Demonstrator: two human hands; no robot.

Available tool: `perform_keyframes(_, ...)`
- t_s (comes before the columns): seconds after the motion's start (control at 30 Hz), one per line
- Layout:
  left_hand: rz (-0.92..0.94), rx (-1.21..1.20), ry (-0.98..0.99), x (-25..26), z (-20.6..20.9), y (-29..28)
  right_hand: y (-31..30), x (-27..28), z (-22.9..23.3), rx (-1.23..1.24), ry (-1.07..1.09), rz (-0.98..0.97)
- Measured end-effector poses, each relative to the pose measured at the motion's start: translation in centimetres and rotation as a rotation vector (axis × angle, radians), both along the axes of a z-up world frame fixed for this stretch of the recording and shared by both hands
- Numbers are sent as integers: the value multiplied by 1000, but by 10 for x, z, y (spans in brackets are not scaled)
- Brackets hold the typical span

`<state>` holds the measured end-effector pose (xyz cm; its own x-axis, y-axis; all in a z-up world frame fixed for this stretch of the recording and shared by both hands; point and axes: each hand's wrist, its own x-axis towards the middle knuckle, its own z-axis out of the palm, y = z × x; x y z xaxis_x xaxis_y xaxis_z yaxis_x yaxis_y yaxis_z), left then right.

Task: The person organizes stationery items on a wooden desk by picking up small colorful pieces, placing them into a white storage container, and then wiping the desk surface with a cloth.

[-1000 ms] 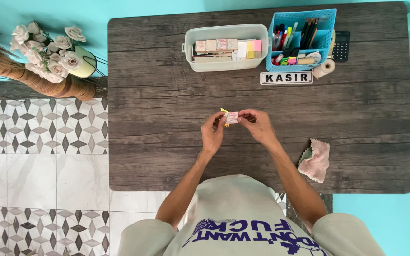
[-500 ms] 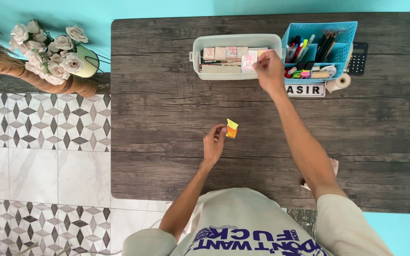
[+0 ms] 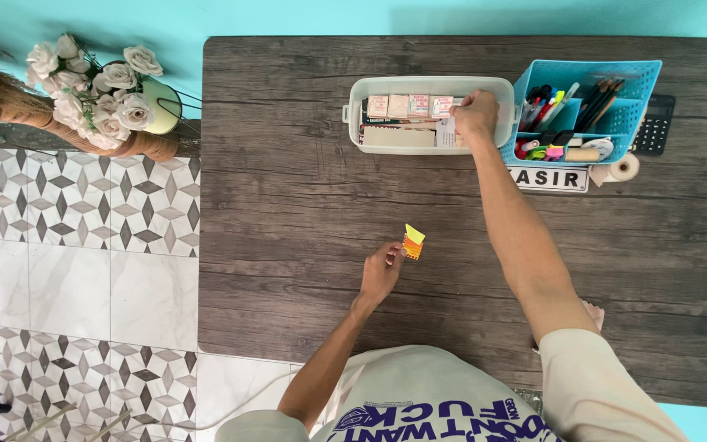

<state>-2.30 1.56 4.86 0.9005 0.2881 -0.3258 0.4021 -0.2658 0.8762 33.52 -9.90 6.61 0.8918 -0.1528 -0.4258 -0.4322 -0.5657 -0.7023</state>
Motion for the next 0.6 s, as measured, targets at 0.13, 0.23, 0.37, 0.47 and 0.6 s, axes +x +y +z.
perform_keyframes(0.13,-20,16,11,4,2,3,4,-2,8,-9,14,2)
perform_keyframes(0.23,-35,18,26,4,1,3,5,1,3,-2,-4,-7)
perform_keyframes(0.37,-54,30,71,4,-3,4,4,5,-6,18,-47,-16)
perform_keyframes(0.47,-35,41,15,1,-6,4,5,6,-11,-1,-47,-19)
perform_keyframes(0.6,-18,38,23,-2,-8,5,7,7,-14,-20,-64,-45)
